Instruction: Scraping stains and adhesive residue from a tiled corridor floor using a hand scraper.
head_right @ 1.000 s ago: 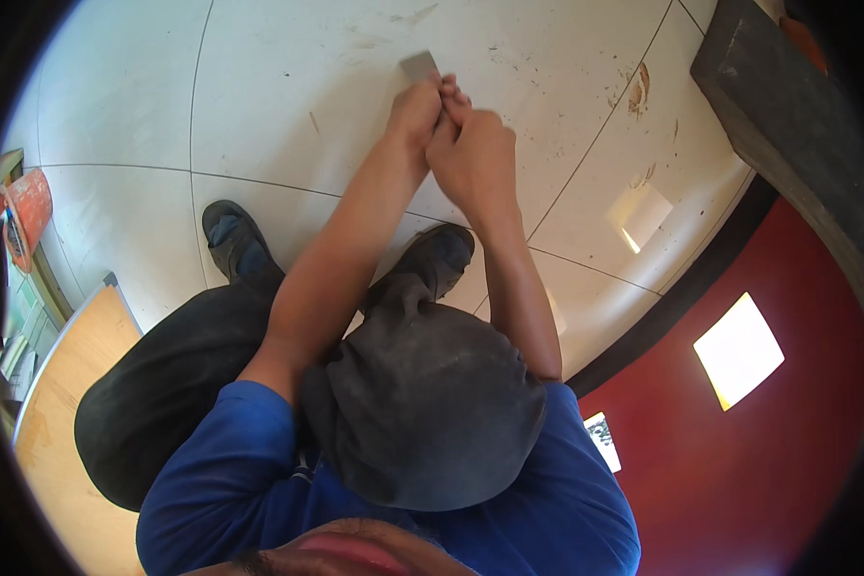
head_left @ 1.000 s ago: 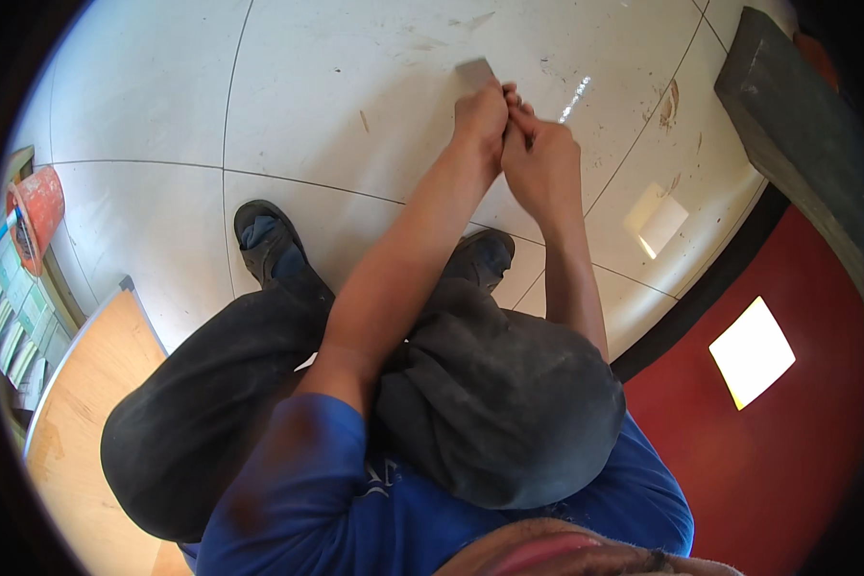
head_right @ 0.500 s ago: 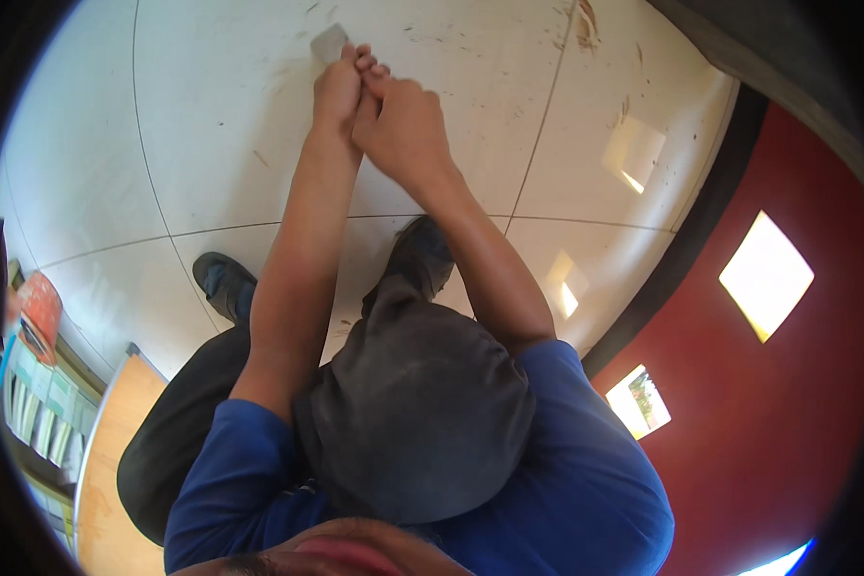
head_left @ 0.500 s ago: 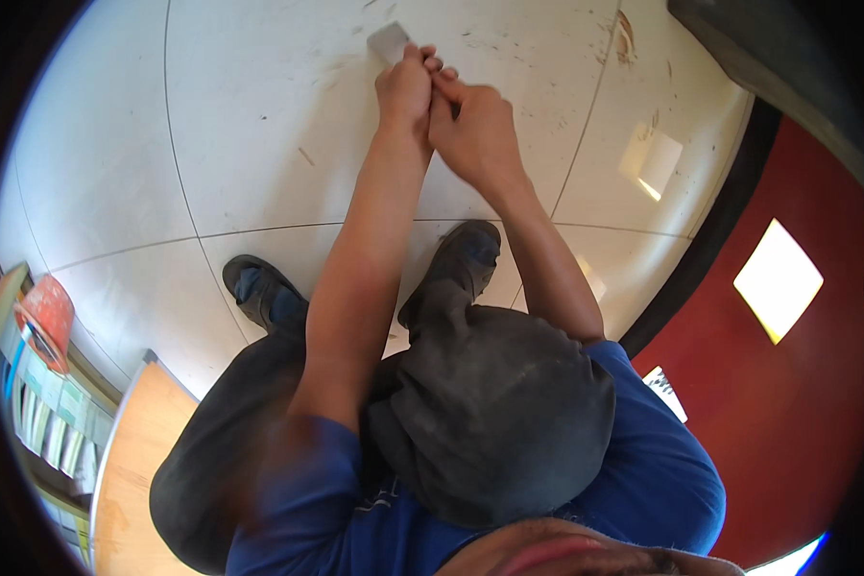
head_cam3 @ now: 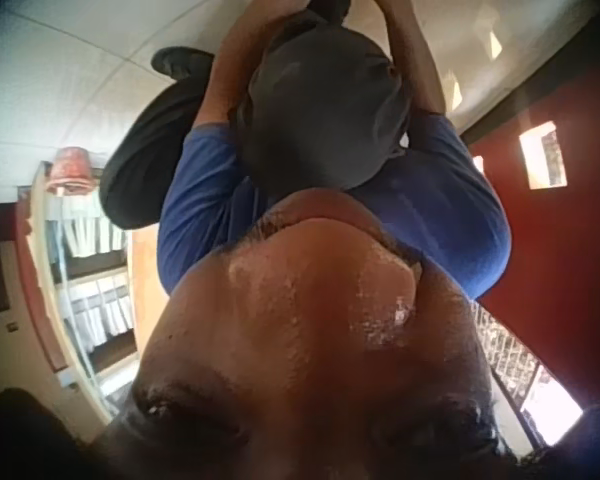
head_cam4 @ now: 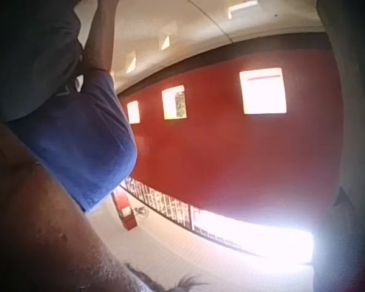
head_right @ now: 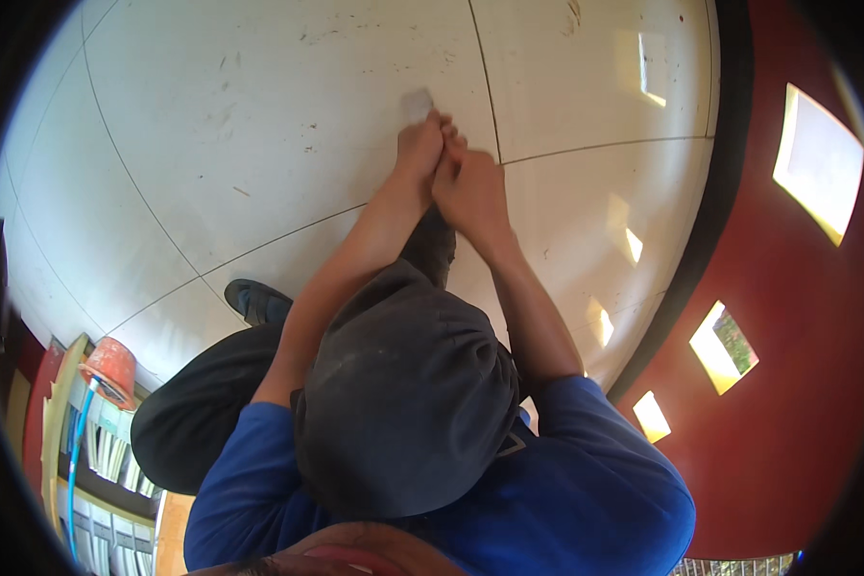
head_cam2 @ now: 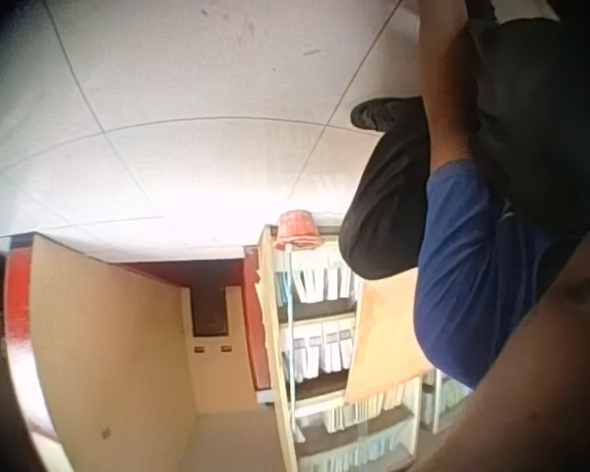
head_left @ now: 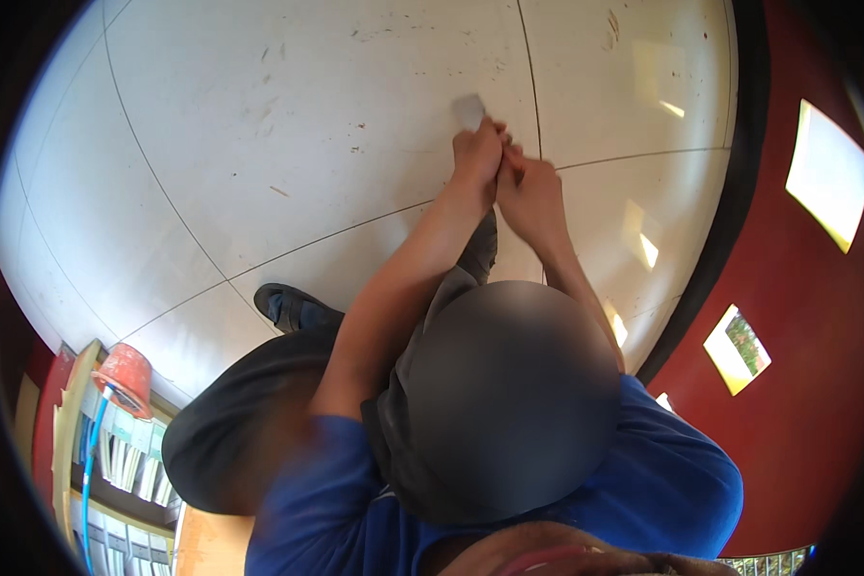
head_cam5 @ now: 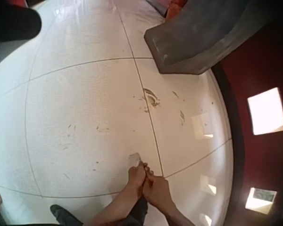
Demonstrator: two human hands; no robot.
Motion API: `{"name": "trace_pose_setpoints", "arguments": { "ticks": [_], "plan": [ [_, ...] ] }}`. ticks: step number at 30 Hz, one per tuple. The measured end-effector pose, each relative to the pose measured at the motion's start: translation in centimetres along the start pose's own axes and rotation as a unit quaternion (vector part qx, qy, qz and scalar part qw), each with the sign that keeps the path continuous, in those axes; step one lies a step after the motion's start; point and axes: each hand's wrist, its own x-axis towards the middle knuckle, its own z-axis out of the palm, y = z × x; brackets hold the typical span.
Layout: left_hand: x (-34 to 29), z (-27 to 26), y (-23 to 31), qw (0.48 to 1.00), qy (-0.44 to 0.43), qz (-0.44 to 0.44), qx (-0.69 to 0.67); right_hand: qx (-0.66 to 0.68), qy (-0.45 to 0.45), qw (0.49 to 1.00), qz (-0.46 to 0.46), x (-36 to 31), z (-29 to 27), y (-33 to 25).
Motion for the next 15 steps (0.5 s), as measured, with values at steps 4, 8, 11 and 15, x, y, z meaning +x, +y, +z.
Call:
{"name": "trace_pose_setpoints", "arguments": {
  "ticks": [4, 8, 11, 15],
  "plan": [
    [2.1, 5.3, 4.3, 0.996, -0.054, 0.07, 0.03, 0.038, 0.049, 0.998, 0.018, 5.4, -2.1, -1.0],
    [0.5, 3.8, -1.0, 0.999, -0.001, -0.006, 0.048, 0.046, 0.03, 0.998, 0.016, 1.6, -2.2, 3.3],
    [2.5, 4.9, 0.4, 0.996, -0.053, 0.021, 0.071, 0.063, 0.053, 0.996, -0.02, 3.6, -3.1, 3.6],
    [7.7, -6.0, 8.0, 0.963, -0.263, -0.01, -0.052, 0.287, -0.022, 0.957, 0.035, 4.6, -5.6, 4.7]
  ]
}}
